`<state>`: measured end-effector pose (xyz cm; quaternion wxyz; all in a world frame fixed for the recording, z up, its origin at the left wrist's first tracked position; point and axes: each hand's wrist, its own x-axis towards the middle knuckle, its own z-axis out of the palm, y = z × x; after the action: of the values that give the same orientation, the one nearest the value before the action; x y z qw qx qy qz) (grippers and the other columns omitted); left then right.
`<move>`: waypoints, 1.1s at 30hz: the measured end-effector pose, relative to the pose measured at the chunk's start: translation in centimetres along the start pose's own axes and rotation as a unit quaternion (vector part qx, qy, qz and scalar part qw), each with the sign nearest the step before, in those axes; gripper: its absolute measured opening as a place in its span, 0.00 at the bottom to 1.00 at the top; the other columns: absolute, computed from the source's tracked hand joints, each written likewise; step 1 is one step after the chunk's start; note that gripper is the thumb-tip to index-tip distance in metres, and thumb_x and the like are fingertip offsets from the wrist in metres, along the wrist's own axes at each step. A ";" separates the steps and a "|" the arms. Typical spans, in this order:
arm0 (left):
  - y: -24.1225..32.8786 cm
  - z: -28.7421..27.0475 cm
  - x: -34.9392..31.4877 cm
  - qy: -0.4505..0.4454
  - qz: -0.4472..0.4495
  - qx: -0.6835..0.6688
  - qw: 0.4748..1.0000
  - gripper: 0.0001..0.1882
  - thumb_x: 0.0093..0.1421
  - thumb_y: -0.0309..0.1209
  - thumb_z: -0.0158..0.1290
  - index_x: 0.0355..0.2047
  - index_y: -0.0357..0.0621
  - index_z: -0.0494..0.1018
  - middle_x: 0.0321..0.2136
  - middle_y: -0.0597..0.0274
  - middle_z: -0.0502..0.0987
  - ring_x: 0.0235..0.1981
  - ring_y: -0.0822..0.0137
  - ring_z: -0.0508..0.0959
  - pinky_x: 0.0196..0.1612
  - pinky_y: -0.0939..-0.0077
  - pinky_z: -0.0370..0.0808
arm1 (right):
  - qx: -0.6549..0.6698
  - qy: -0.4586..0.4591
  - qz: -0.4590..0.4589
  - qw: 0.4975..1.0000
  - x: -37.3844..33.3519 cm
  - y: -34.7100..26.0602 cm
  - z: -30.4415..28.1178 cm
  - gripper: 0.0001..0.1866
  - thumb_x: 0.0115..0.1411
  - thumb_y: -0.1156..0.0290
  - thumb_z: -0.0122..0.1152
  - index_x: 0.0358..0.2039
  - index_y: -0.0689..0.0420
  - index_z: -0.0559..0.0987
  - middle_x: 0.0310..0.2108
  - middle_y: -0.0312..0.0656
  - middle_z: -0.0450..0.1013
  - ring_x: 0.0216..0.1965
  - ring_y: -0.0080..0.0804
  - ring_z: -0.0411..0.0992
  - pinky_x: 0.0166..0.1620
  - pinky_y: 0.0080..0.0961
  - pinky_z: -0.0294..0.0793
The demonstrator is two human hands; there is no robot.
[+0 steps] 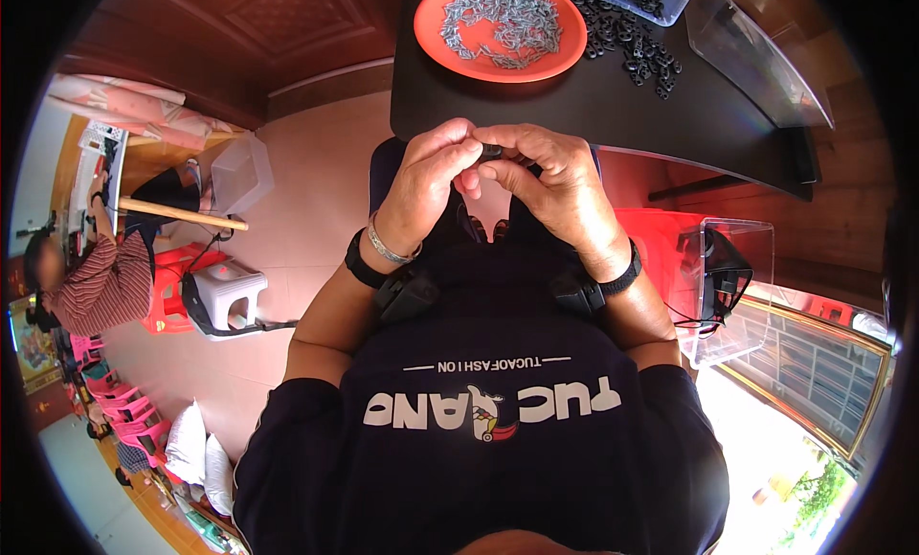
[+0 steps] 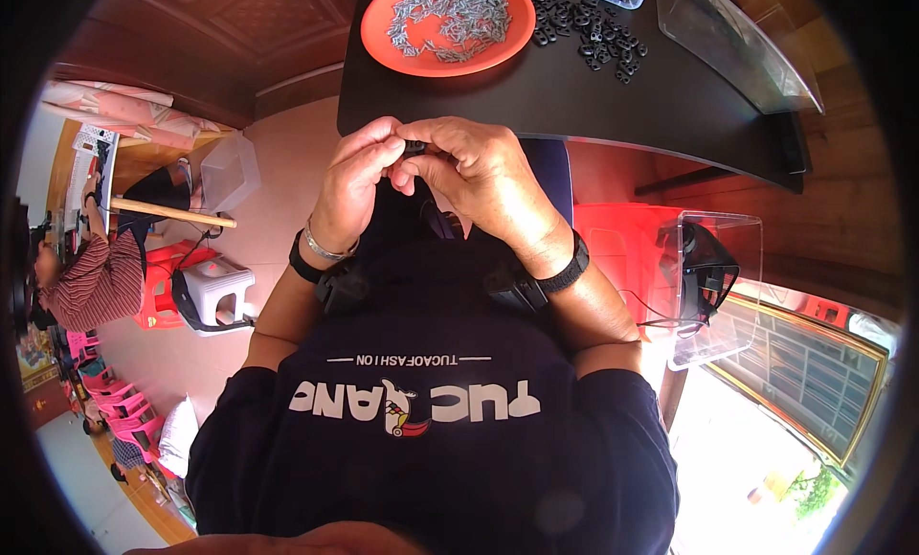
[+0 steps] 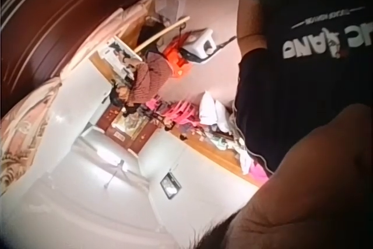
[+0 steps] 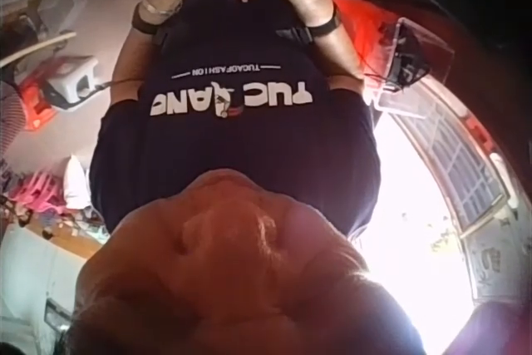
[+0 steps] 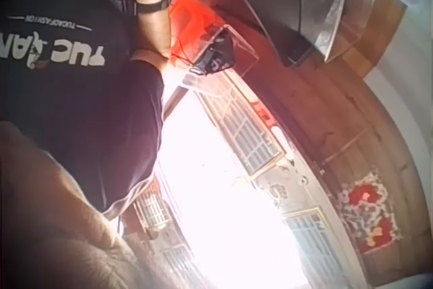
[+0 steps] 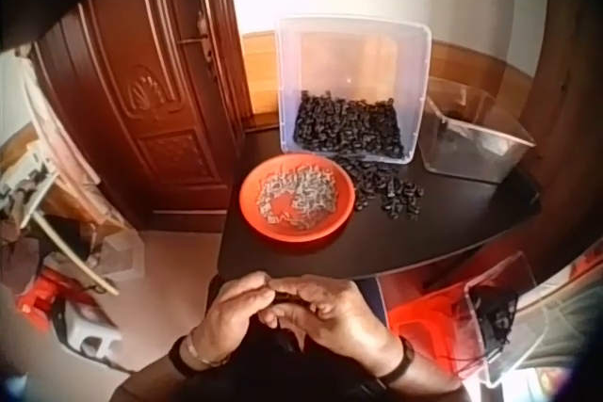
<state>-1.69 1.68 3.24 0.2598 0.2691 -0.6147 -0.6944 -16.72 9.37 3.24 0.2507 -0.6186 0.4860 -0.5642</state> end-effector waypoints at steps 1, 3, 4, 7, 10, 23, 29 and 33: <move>0.0 0.1 0.1 -0.002 0.002 0.001 1.000 0.12 0.61 0.35 0.44 0.29 0.38 0.69 0.18 0.68 0.67 0.21 0.77 0.69 0.28 0.84 0.64 | -0.003 0.000 -0.001 1.000 0.0 -0.1 -0.2 0.13 0.53 0.79 0.64 0.40 0.63 0.78 0.23 0.39 0.76 0.14 0.16 0.68 0.16 0.15 0.67; -0.3 0.3 0.2 -0.009 0.009 0.000 1.000 0.13 0.61 0.35 0.43 0.30 0.37 0.70 0.18 0.67 0.67 0.21 0.76 0.69 0.28 0.84 0.63 | -0.028 -0.028 0.069 0.997 0.0 -0.6 -0.8 0.14 0.51 0.81 0.64 0.41 0.63 0.78 0.36 0.44 0.77 0.35 0.29 0.77 0.38 0.22 0.77; -0.9 0.2 0.0 -0.006 0.013 -0.008 1.000 0.13 0.61 0.36 0.44 0.30 0.37 0.70 0.18 0.67 0.67 0.21 0.76 0.68 0.28 0.84 0.63 | -0.036 -0.026 0.067 0.997 -0.1 -1.0 -0.8 0.14 0.51 0.81 0.64 0.41 0.63 0.78 0.36 0.44 0.77 0.35 0.29 0.77 0.38 0.22 0.77; -1.3 0.2 0.0 0.010 0.007 -0.009 1.000 0.14 0.62 0.36 0.43 0.30 0.37 0.69 0.18 0.66 0.66 0.21 0.74 0.68 0.28 0.84 0.65 | -0.008 -0.012 0.031 0.999 0.3 -1.0 -0.4 0.07 0.52 0.82 0.60 0.33 0.62 0.78 0.22 0.37 0.75 0.18 0.18 0.71 0.21 0.17 0.71; -1.4 0.6 -0.3 0.047 0.013 -0.039 0.998 0.11 0.61 0.33 0.44 0.27 0.38 0.69 0.17 0.68 0.66 0.20 0.76 0.68 0.25 0.82 0.65 | -0.037 -0.023 -0.011 0.999 0.3 -0.1 -0.3 0.12 0.51 0.81 0.64 0.38 0.62 0.78 0.31 0.45 0.77 0.33 0.35 0.77 0.36 0.24 0.75; -0.7 1.3 0.4 0.022 0.049 -0.058 0.997 0.14 0.63 0.38 0.43 0.31 0.39 0.69 0.18 0.67 0.67 0.21 0.75 0.68 0.28 0.83 0.65 | -0.262 0.034 -0.150 0.953 2.7 -0.5 -5.2 0.11 0.47 0.77 0.67 0.34 0.62 0.80 0.30 0.44 0.77 0.32 0.36 0.77 0.33 0.28 0.76; -0.1 0.8 0.5 -0.001 0.012 -0.003 1.000 0.13 0.62 0.37 0.43 0.30 0.39 0.69 0.18 0.68 0.67 0.21 0.76 0.68 0.28 0.84 0.63 | -0.522 0.315 -0.144 0.779 11.8 -2.9 -25.0 0.18 0.50 0.75 0.60 0.44 0.61 0.78 0.36 0.54 0.77 0.35 0.42 0.77 0.36 0.30 0.76; -0.4 0.8 0.3 -0.002 0.006 -0.007 1.000 0.13 0.62 0.37 0.44 0.28 0.40 0.69 0.17 0.68 0.68 0.21 0.76 0.68 0.28 0.83 0.63 | -0.667 0.307 -0.184 0.654 11.8 -2.1 -28.4 0.11 0.52 0.68 0.64 0.37 0.55 0.81 0.30 0.42 0.78 0.30 0.26 0.76 0.34 0.22 0.74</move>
<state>-2.48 2.05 2.93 0.2644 0.2620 -0.6123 -0.6975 -44.10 6.58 17.13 -0.5010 -0.4878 0.6574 -0.2809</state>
